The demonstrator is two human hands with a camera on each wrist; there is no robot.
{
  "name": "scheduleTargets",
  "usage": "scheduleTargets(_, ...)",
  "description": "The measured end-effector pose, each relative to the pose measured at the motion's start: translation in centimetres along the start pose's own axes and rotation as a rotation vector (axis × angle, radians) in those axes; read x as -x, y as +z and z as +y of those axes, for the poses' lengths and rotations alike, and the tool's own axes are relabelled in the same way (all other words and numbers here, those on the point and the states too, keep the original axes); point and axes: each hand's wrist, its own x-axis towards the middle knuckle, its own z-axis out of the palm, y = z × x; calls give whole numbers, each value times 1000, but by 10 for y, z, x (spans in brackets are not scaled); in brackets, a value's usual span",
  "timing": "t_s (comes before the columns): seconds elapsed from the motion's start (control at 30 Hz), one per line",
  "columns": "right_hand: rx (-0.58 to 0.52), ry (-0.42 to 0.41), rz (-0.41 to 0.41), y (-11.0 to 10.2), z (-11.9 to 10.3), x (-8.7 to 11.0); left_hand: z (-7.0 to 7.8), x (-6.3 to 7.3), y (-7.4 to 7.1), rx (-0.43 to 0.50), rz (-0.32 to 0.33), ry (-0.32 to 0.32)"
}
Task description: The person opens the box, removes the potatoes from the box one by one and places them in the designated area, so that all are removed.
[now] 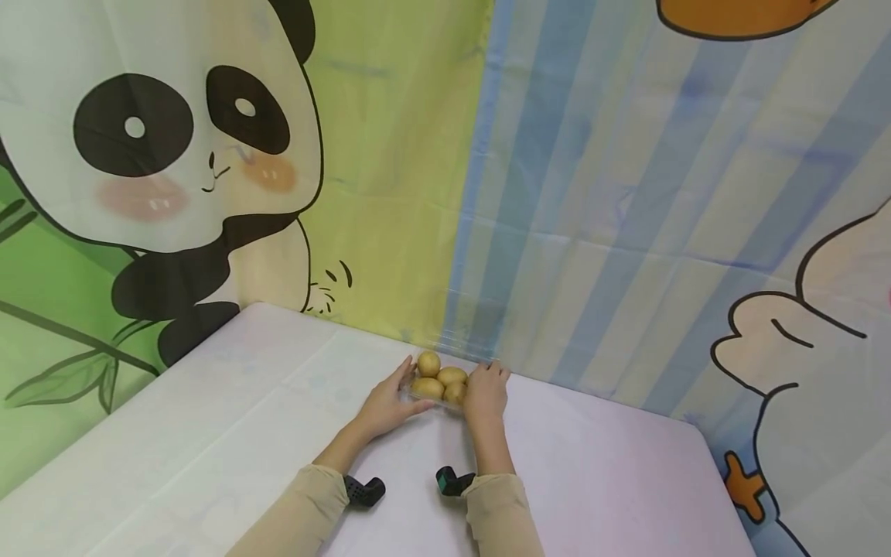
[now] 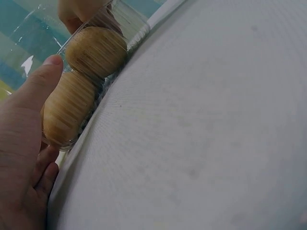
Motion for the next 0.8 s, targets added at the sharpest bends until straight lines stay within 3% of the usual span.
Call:
scheduleTargets(0.23,-67,45,25,1,4,-1,1,0,0,-8,1,5)
scheduleTargets(0.47,-205,60,57,-1,9,-1,1,0,-1,-5,6,5)
scheduleTargets(0.8,-325,134,40,-11,16,-5,-2,-1,2,-15,17,13)
